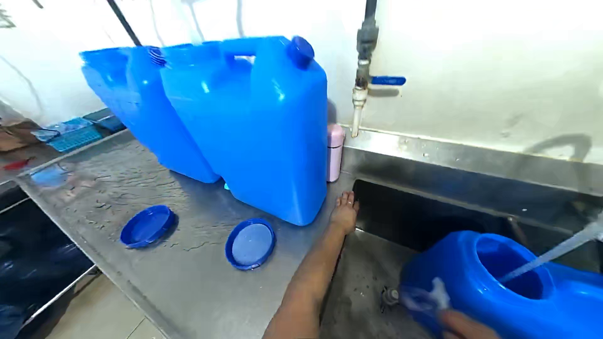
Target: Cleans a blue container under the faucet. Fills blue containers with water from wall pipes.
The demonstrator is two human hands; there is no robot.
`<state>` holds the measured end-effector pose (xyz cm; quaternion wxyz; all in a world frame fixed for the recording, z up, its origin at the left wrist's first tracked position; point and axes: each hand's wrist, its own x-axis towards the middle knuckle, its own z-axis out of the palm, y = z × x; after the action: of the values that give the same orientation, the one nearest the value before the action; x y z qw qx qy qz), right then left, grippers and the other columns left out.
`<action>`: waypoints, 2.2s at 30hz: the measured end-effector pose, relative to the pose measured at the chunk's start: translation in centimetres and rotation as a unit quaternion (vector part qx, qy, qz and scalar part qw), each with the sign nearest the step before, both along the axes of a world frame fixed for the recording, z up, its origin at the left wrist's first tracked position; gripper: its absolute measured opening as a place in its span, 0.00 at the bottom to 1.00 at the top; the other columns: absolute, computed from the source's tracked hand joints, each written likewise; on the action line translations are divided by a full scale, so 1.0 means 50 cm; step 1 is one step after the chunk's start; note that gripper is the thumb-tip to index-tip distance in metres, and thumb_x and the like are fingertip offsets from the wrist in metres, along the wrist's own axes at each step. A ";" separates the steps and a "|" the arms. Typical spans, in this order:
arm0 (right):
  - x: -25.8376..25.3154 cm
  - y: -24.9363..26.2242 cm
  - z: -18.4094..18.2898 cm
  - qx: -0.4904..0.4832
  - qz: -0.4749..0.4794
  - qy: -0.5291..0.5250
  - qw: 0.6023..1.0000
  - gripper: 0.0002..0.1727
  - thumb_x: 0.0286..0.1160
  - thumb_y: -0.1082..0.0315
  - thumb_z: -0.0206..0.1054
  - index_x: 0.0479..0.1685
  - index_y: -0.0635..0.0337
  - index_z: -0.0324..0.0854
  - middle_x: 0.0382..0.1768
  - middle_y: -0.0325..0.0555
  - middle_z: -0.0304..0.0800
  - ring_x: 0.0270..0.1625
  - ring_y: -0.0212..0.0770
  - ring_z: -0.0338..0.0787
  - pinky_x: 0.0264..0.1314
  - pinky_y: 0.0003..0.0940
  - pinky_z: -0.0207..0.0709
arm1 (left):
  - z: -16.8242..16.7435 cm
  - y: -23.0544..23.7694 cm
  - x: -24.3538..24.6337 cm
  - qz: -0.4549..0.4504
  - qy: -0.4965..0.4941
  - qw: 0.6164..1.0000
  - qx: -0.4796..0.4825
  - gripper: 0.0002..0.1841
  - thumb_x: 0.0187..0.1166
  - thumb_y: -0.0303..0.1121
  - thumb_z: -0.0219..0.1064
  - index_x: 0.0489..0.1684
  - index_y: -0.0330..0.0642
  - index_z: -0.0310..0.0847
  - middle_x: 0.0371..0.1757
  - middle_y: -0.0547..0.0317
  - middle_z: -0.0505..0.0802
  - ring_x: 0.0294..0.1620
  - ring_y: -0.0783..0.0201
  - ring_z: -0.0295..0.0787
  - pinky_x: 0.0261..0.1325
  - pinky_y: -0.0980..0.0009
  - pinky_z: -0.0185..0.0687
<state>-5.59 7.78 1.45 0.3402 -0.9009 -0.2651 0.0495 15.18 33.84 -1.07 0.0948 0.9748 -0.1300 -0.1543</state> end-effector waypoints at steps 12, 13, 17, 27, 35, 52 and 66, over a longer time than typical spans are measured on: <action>0.229 -0.197 0.062 -0.178 -0.200 -0.068 0.961 0.23 0.80 0.68 0.66 0.68 0.76 0.78 0.68 0.78 0.80 0.74 0.76 0.78 0.74 0.72 0.69 | 0.186 -0.386 -0.210 -0.177 -0.085 0.950 -0.244 0.24 0.85 0.32 0.63 0.75 0.27 0.74 0.78 0.31 0.78 0.84 0.41 0.71 0.87 0.50 0.62; 0.235 -0.197 0.062 -0.153 -0.187 -0.051 0.969 0.21 0.80 0.70 0.65 0.67 0.74 0.80 0.65 0.74 0.84 0.71 0.71 0.84 0.73 0.69 0.72 | 0.182 -0.405 -0.225 -0.216 -0.089 0.952 -0.197 0.27 0.83 0.34 0.66 0.78 0.27 0.71 0.80 0.30 0.77 0.86 0.40 0.67 0.92 0.49 0.51; 0.267 -0.225 0.101 0.254 -0.279 0.174 0.909 0.16 0.93 0.71 0.48 0.61 0.76 0.76 0.43 0.51 0.86 0.39 0.34 0.85 0.48 0.29 0.80 | 0.104 -0.439 -0.257 -0.351 -0.181 0.912 -0.113 0.14 0.78 0.25 0.68 0.59 0.29 0.86 0.62 0.33 0.89 0.73 0.33 0.80 0.83 0.32 0.57; 0.208 -0.270 0.099 0.093 -0.253 -0.183 0.946 0.37 0.93 0.52 0.36 0.87 0.78 0.57 0.87 0.82 0.51 0.90 0.81 0.48 0.86 0.80 0.39 | 0.263 -0.601 -0.251 0.292 0.141 0.601 -0.731 0.21 0.96 0.37 0.45 0.73 0.29 0.72 0.68 0.36 0.82 0.64 0.50 0.79 0.68 0.52 0.74; 0.193 -0.315 0.142 0.137 -0.295 -0.114 0.939 0.27 0.88 0.58 0.61 0.62 0.82 0.76 0.51 0.83 0.84 0.58 0.76 0.84 0.63 0.71 0.70 | 0.228 -0.548 -0.220 0.258 0.140 0.633 -0.716 0.20 0.94 0.39 0.46 0.61 0.31 0.77 0.53 0.44 0.85 0.51 0.56 0.81 0.57 0.56 0.77; 0.168 -0.216 0.154 -0.204 -0.075 0.163 0.962 0.28 0.91 0.59 0.57 0.82 0.69 0.70 0.84 0.66 0.69 0.89 0.62 0.65 0.90 0.60 0.50 | 0.267 -0.627 -0.157 -0.134 -0.090 0.986 -0.035 0.27 0.92 0.49 0.49 0.56 0.34 0.88 0.59 0.35 0.91 0.67 0.38 0.86 0.66 0.36 0.76; 0.222 -0.250 0.075 -0.140 -0.053 0.034 0.988 0.30 0.77 0.58 0.69 0.77 0.64 0.75 0.80 0.69 0.71 0.85 0.69 0.66 0.83 0.69 0.59 | 0.150 -0.341 -0.339 -0.094 0.047 0.968 -0.228 0.20 0.86 0.39 0.63 0.48 0.24 0.90 0.64 0.31 0.89 0.74 0.39 0.80 0.82 0.45 0.65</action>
<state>5.49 -4.73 5.18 0.2211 -0.9502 -0.1960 0.0986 -1.76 16.80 6.43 0.3055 0.9024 -0.2486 -0.1745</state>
